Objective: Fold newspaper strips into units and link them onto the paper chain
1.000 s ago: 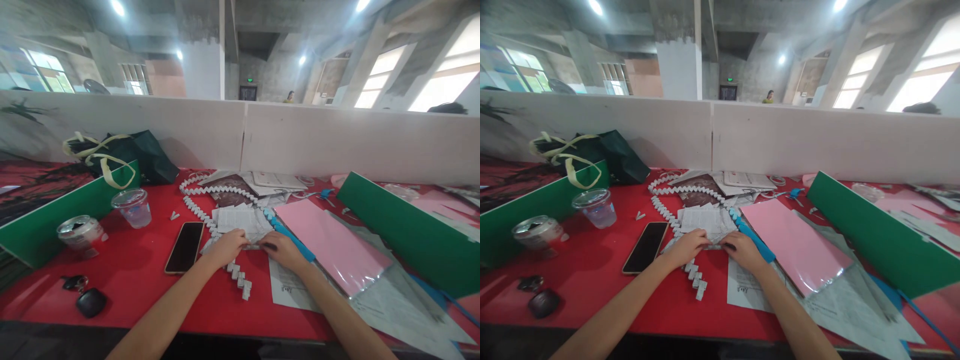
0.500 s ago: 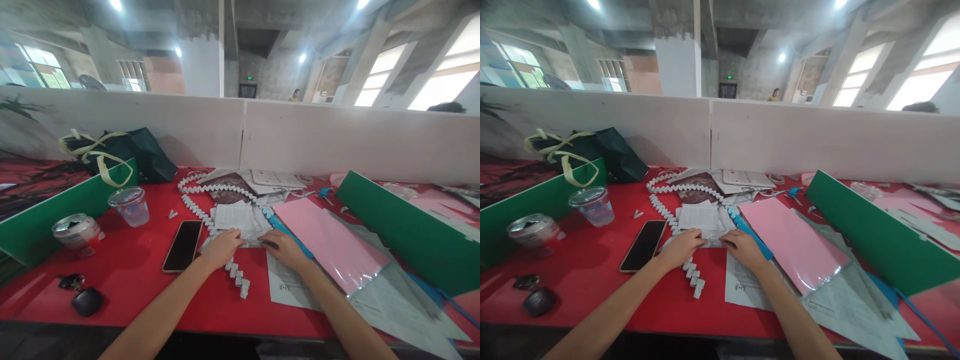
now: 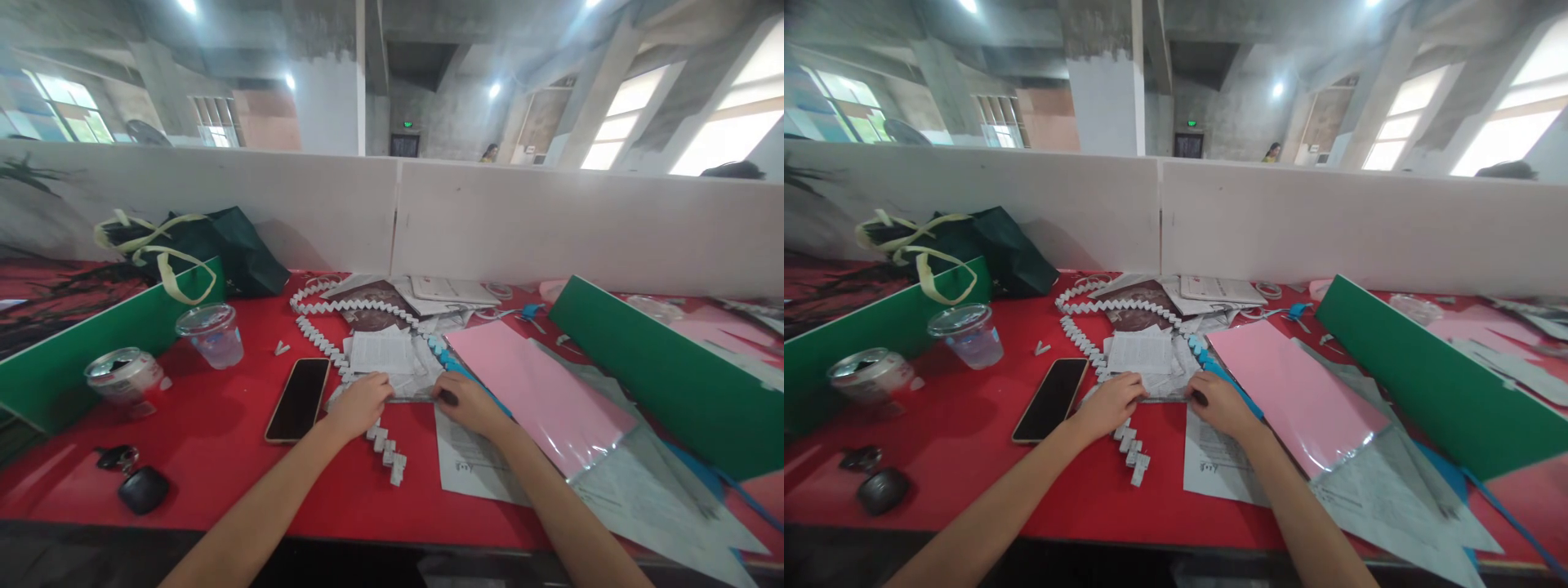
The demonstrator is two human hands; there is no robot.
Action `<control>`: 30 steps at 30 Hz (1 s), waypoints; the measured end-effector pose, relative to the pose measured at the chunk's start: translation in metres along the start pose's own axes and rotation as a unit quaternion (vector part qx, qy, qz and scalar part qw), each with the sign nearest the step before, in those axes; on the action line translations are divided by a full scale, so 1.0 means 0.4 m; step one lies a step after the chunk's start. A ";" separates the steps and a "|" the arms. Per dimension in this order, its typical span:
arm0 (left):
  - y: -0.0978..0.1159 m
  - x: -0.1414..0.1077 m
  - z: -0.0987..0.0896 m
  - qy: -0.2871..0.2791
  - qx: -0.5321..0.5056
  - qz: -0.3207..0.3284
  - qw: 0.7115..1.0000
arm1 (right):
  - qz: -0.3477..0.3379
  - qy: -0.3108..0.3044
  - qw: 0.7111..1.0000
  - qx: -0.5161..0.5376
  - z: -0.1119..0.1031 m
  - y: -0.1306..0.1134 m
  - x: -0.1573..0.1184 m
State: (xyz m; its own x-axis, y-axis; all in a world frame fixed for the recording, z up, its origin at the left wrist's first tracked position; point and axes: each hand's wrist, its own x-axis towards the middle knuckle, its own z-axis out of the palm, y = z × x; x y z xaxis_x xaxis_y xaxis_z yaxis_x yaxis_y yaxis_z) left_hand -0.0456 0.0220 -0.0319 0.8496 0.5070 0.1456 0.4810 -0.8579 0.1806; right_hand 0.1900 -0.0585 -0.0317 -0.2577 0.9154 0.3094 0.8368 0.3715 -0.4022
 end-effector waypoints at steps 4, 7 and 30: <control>0.011 -0.002 0.005 0.011 0.001 -0.040 0.999 | 0.001 -0.006 1.000 -0.028 -0.006 -0.008 -0.001; 0.015 -0.005 0.010 0.012 0.008 -0.054 0.998 | 0.003 -0.009 0.998 -0.057 -0.005 -0.011 -0.002; 0.020 0.005 0.012 0.048 0.004 -0.013 0.999 | -0.005 -0.014 0.997 -0.070 0.001 -0.024 0.003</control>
State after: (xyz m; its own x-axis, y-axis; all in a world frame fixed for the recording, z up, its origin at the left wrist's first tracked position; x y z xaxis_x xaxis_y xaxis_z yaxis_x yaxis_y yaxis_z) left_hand -0.0391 0.0156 -0.0349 0.8126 0.5339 0.2337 0.5040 -0.8451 0.1782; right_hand 0.1813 -0.0611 -0.0278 -0.2785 0.9160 0.2889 0.8929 0.3577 -0.2733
